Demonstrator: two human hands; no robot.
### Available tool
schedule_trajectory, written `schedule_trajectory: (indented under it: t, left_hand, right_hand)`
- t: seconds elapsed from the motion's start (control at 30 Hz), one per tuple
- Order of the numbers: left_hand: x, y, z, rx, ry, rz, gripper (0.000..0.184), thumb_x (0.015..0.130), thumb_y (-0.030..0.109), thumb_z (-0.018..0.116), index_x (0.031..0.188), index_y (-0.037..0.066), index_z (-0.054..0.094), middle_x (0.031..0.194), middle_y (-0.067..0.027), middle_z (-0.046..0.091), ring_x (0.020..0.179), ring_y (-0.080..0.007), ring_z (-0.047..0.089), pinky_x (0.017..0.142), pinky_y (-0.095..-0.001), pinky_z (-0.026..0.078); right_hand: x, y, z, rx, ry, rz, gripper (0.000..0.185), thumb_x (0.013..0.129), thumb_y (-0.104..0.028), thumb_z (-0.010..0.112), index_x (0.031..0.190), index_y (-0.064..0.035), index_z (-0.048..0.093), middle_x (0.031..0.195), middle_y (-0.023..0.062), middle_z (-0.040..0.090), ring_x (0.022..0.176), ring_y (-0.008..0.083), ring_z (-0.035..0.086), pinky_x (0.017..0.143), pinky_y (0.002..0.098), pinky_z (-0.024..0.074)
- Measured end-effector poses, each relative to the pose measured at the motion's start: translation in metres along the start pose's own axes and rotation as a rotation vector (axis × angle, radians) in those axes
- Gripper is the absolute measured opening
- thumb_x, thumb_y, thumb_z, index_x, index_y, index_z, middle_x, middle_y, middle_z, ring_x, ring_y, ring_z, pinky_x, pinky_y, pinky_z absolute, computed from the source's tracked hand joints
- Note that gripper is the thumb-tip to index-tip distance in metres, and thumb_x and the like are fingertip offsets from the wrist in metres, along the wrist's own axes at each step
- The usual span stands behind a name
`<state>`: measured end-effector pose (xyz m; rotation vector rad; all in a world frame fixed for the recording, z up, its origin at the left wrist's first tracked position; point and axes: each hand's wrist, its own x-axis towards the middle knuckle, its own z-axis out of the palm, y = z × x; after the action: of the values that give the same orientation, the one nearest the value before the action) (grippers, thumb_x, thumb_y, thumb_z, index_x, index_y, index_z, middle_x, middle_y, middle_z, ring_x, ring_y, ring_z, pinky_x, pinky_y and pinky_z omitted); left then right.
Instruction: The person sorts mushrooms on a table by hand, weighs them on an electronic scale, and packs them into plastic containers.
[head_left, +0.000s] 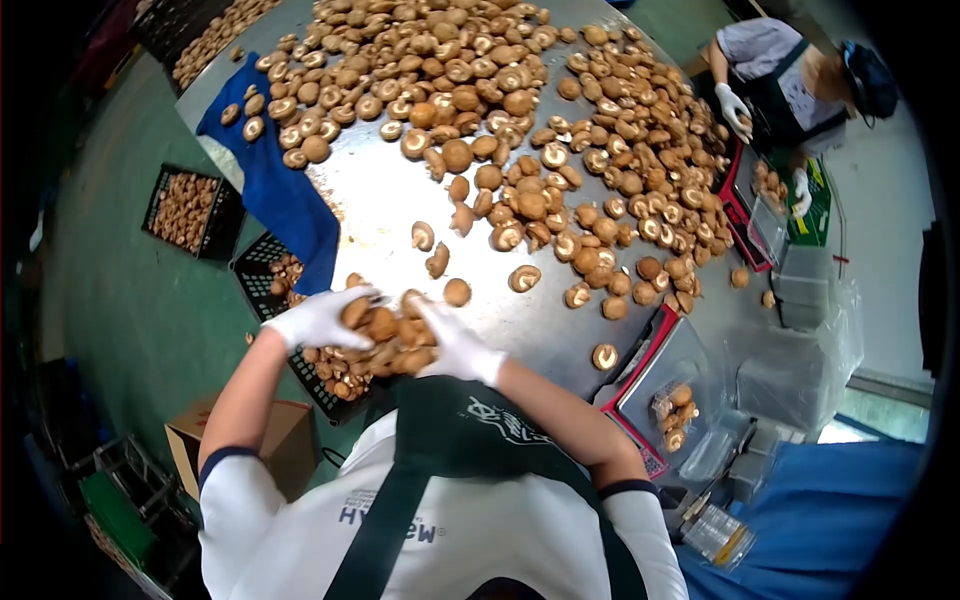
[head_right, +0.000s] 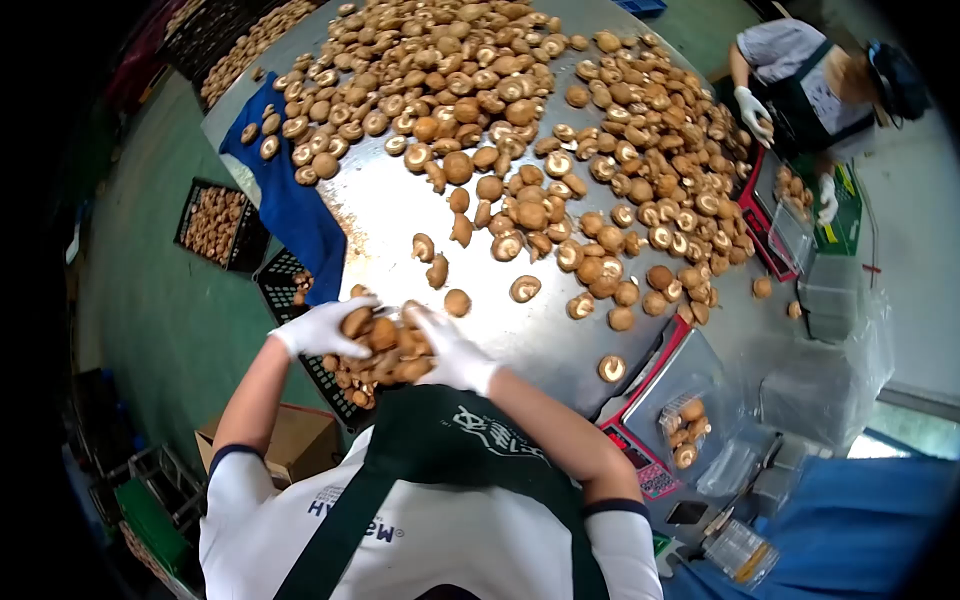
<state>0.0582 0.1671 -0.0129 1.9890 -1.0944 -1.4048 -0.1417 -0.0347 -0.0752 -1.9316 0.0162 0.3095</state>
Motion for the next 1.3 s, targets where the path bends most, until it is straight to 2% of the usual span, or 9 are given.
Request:
schedule_trajectory:
  t: [0.23,0.27,0.37,0.5,0.7,0.8,1.0,1.13,1.3]
  left_hand:
    - [-0.075,-0.042,-0.025,0.107,0.137,-0.503,0.094,0.067,0.046,0.084,0.143,0.006,0.045,0.128,-0.0223,0.060,0.119,-0.0336,0.059,0.100,-0.0368,0.047]
    - [-0.072,-0.045,-0.025,0.094,0.178,-0.472,0.091,0.070,0.045,0.083,0.142,0.007,0.046,0.126,-0.0220,0.062,0.116,-0.0337,0.061,0.098,-0.0373,0.048]
    - [-0.043,-0.020,-0.024,0.091,0.362,-0.289,0.073,0.079,0.032,0.078,0.141,0.008,0.047,0.119,-0.0199,0.064,0.106,-0.0318,0.064,0.094,-0.0377,0.050]
    - [0.041,0.004,-0.020,0.200,0.520,-0.030,0.073,0.083,0.032,0.073,0.144,0.007,0.043,0.135,-0.0189,0.053,0.118,-0.0334,0.058,0.099,-0.0370,0.047]
    - [0.190,0.051,-0.068,0.361,0.569,-0.072,0.088,0.078,0.043,0.073,0.152,0.026,0.029,0.128,-0.0198,0.051,0.107,-0.0369,0.061,0.093,-0.0417,0.049]
    - [0.236,0.066,-0.087,0.440,0.453,0.002,0.090,0.076,0.049,0.075,0.152,0.029,0.030,0.126,-0.0221,0.056,0.112,-0.0377,0.060,0.095,-0.0420,0.048]
    - [0.285,0.113,-0.116,0.652,0.136,-0.023,0.096,0.073,0.049,0.076,0.153,0.031,0.027,0.111,-0.0180,0.068,0.102,-0.0339,0.066,0.090,-0.0431,0.050]
    - [0.305,0.136,-0.107,0.781,0.022,-0.158,0.103,0.067,0.044,0.076,0.148,0.004,0.027,0.107,-0.0197,0.069,0.097,-0.0338,0.068,0.082,-0.0412,0.054]
    - [0.275,0.116,-0.081,0.854,0.099,-0.031,0.061,0.070,0.041,0.077,0.121,0.011,0.062,0.121,-0.0204,0.055,0.104,-0.0383,0.064,0.088,-0.0417,0.054]
  right_hand:
    - [0.019,-0.056,0.028,0.183,-0.233,-0.151,0.085,0.082,-0.030,0.073,0.154,-0.0181,0.029,0.148,0.0163,0.044,0.100,0.0266,0.064,0.091,0.0339,0.0514]
    - [0.005,-0.067,0.005,0.303,-0.199,0.037,0.075,0.085,-0.029,0.068,0.150,-0.0134,0.036,0.139,0.0188,0.051,0.123,0.0330,0.054,0.102,0.0375,0.0440]
    - [-0.058,-0.019,-0.022,0.127,0.405,0.203,0.062,0.089,-0.027,0.067,0.143,-0.0060,0.044,0.131,0.0199,0.056,0.119,0.0332,0.057,0.099,0.0379,0.0468]
    - [-0.163,0.017,-0.072,-0.613,0.806,0.511,0.092,0.069,-0.013,0.080,0.147,-0.0017,0.033,0.142,0.0258,0.043,0.128,0.0416,0.043,0.109,0.0456,0.0362]
    - [-0.167,0.050,-0.087,-0.459,0.805,1.042,0.096,0.072,0.004,0.063,0.154,-0.0032,0.013,0.149,0.0267,0.030,0.130,0.0462,0.037,0.110,0.0451,0.0342]
    - [-0.179,0.101,-0.121,-0.369,1.078,0.758,0.096,0.073,0.003,0.065,0.154,-0.0018,0.013,0.138,0.0259,0.040,0.123,0.0415,0.045,0.107,0.0396,0.0374]
    - [-0.125,0.127,-0.214,0.007,0.744,0.376,0.115,0.066,-0.006,0.084,0.155,-0.0039,0.011,0.144,0.0228,0.037,0.135,0.0339,0.039,0.114,0.0377,0.0320]
    - [-0.058,0.110,-0.240,-0.194,0.477,0.258,0.117,0.064,-0.019,0.089,0.155,-0.0059,0.016,0.148,0.0218,0.036,0.136,0.0330,0.039,0.115,0.0395,0.0327]
    - [0.003,0.086,-0.194,-0.049,0.293,0.085,0.112,0.062,-0.024,0.090,0.153,-0.0068,0.027,0.148,0.0206,0.039,0.135,0.0330,0.043,0.112,0.0389,0.0362]
